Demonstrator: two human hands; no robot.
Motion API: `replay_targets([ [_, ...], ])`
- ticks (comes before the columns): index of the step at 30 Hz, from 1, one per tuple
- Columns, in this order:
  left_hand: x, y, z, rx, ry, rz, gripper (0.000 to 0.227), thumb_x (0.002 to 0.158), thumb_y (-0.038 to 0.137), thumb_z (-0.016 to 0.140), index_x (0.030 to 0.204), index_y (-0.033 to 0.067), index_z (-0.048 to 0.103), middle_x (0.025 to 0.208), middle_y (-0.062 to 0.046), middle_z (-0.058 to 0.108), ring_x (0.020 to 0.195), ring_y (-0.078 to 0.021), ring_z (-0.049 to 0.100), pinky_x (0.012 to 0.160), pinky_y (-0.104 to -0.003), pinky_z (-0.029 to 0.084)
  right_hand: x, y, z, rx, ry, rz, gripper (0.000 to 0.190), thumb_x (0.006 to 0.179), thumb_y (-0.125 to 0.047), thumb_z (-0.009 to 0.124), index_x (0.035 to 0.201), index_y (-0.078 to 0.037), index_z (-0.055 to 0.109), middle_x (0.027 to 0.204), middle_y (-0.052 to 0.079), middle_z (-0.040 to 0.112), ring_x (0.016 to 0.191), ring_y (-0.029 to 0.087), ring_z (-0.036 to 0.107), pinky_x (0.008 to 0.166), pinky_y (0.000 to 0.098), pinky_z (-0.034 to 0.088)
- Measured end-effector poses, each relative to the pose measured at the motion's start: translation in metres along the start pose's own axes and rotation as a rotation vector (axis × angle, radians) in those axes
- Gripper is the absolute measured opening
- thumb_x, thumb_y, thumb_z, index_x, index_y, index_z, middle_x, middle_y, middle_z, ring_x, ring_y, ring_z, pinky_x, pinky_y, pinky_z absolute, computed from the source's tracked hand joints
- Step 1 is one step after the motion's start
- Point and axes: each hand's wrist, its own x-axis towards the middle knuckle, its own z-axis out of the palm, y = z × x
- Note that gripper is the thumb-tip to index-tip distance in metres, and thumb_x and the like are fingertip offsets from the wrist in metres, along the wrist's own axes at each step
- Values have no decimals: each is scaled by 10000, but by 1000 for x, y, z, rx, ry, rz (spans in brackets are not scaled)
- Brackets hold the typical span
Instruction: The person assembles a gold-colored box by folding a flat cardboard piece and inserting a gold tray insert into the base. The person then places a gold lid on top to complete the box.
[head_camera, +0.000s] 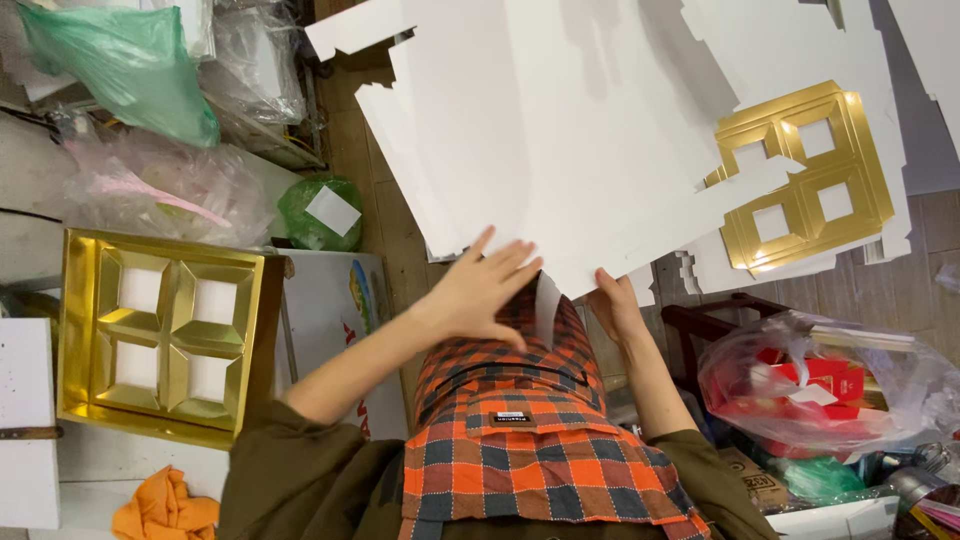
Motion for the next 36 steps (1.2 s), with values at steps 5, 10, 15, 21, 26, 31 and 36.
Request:
replay_targets([
  [5,50,28,53,170,502,-100,415,896,168,701,1263,-21,655,1279,-148,692,1099,-254,696,851,-368,575,-3,0,24,-133,-38,-4,586,1051,-413,709,1261,123,604,1156,169,669,1043,255,636,939,413,528],
  [10,34,-5,52,-165,419,-256,86,978,116,647,931,45,634,779,-97,705,667,-257,698,565,-372,553,-14,-21,21,-1000,55,-400,634,903,-386,763,1316,75,623,1321,215,655,1254,335,624,1077,455,480],
  [15,-2,-10,21,-520,158,-417,247,980,309,670,929,69,644,750,-125,713,679,-278,711,631,-392,560,-18,-49,-21,-1195,592,-630,1041,887,-404,837,1590,113,270,1573,317,319,1459,459,293,1196,584,256],
  [21,-43,-56,15,-302,-209,-181,652,795,630,728,1323,246,725,1591,-112,392,1503,-365,197,1191,-578,103,-4,-96,-94,-1785,489,-1008,735,1032,-288,702,1639,-77,345,1670,286,268,1564,482,259,1287,616,216],
  [26,-87,-114,41,-85,99,-248,660,819,118,648,1475,171,601,1657,-82,410,1554,-321,291,1263,-486,225,0,-146,-74,-2063,-31,-996,571,983,-444,693,1527,-335,554,1641,94,472,1540,337,405,1270,592,274],
  [31,-97,-128,52,226,392,-131,700,763,-46,668,1447,79,599,1538,-70,527,1398,-303,484,1141,-470,406,22,-175,-31,-2056,-224,-1088,523,1021,-420,612,1534,-330,568,1590,68,577,1470,242,542,1266,491,343],
  [36,-87,-132,62,351,516,-193,539,795,59,726,1329,109,678,1396,-21,654,1273,-256,594,1028,-415,483,53,-180,-14,-2214,-155,-1139,560,1002,-468,630,1519,-255,594,1466,92,661,1225,200,684,1051,451,444],
])
